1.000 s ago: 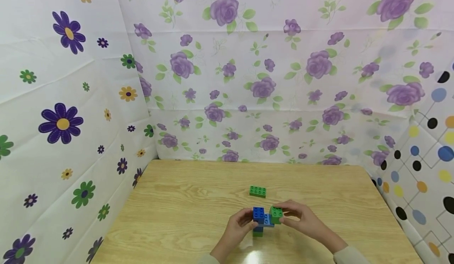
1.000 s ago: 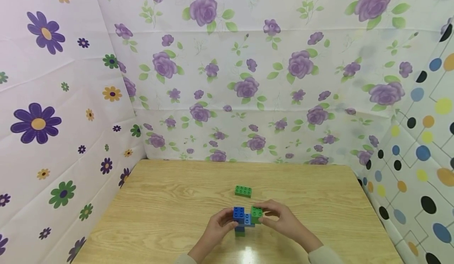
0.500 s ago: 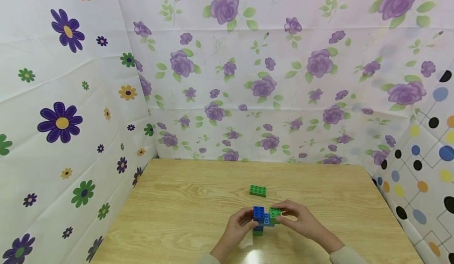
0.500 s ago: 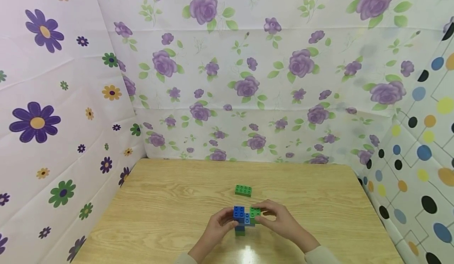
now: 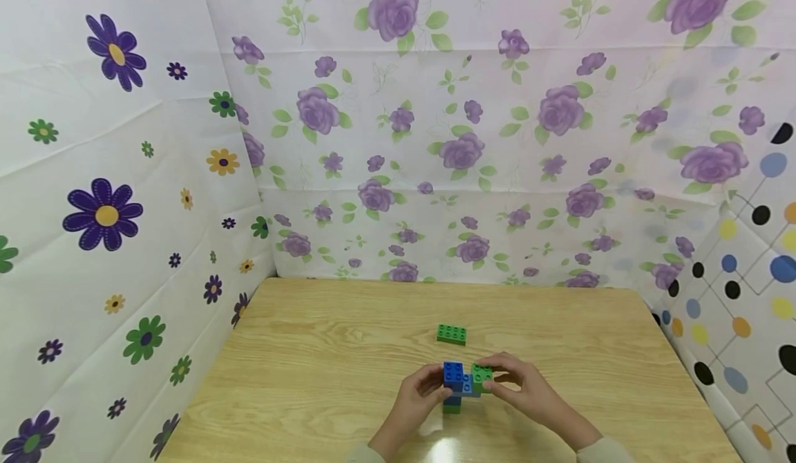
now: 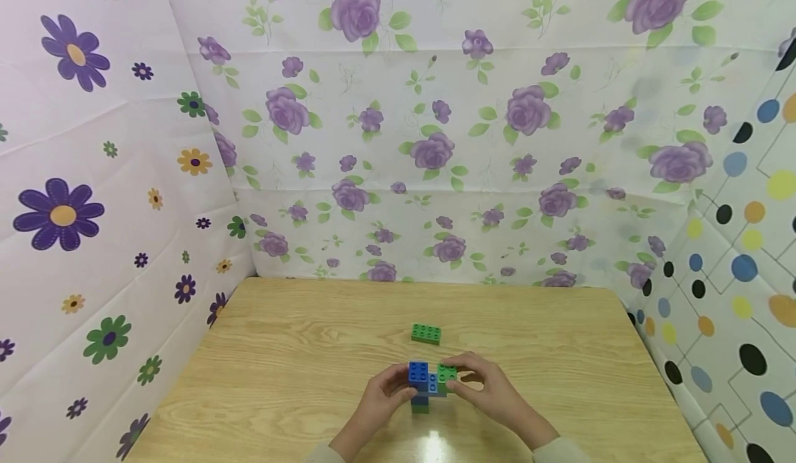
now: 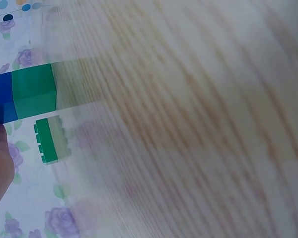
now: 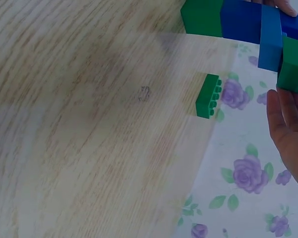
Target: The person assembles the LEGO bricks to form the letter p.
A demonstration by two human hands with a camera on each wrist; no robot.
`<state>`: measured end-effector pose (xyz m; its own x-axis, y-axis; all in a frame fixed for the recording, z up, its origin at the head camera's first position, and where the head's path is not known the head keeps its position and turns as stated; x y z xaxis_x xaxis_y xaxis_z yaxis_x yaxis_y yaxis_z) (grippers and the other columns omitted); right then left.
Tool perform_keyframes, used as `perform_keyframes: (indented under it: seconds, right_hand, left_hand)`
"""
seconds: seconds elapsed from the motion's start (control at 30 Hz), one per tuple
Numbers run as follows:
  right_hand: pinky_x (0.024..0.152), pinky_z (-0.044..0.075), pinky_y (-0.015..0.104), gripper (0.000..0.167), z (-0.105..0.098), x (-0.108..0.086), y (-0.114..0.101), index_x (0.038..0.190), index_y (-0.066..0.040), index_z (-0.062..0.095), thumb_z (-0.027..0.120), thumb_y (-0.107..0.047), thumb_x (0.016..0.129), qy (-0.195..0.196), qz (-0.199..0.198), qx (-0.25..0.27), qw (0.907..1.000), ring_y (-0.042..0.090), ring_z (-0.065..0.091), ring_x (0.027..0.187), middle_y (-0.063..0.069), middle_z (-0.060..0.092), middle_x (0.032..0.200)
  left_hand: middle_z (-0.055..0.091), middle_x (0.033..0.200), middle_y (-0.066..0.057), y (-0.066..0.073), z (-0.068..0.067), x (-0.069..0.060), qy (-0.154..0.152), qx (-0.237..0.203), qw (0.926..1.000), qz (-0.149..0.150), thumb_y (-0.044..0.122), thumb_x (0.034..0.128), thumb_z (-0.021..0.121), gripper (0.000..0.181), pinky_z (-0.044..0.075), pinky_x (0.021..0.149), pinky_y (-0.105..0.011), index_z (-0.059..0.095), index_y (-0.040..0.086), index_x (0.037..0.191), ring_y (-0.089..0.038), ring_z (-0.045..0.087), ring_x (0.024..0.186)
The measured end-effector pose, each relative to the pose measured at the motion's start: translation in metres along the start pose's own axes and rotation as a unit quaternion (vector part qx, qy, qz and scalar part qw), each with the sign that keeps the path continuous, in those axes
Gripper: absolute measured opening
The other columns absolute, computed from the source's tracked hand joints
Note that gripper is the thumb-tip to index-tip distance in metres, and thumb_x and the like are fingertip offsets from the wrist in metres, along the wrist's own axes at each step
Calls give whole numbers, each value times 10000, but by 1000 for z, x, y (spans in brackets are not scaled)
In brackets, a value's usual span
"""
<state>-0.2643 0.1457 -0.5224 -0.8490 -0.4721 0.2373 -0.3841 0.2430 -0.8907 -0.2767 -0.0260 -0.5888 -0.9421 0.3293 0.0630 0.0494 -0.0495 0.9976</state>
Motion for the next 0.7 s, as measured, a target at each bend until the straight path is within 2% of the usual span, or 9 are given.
perform_keyframes:
  seconds: [0.47, 0.7]
  right_hand:
    - [889, 545, 277, 334, 1, 3, 0, 1299, -142, 569, 598, -143, 966, -314, 91, 67, 9994, 115, 569, 1099, 99, 582, 1246]
    - [890, 545, 282, 338, 2, 5, -1, 1311, -143, 559, 586, -146, 974, -391, 77, 79, 9992, 104, 565, 1107, 131, 565, 1267]
  left_hand:
    - [594, 1259, -138, 2, 1, 0, -5, -111, 9999, 118, 115, 870, 699, 387, 496, 977, -251, 592, 33, 1233, -260, 576, 1174]
    - [597, 1255, -125, 2, 0, 0, 56, -123, 9999, 28, 101, 864, 703, 379, 492, 978, -240, 600, 45, 1224, -272, 570, 1180]
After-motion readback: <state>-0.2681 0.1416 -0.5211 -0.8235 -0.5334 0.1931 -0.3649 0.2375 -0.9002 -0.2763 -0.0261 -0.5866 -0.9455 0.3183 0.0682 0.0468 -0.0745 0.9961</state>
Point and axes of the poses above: each hand's wrist, its own x-axis towards the middle knuckle, its own z-axis out of the palm, y = z × x, the point moved 10 cm from there along x, towards the middle knuckle
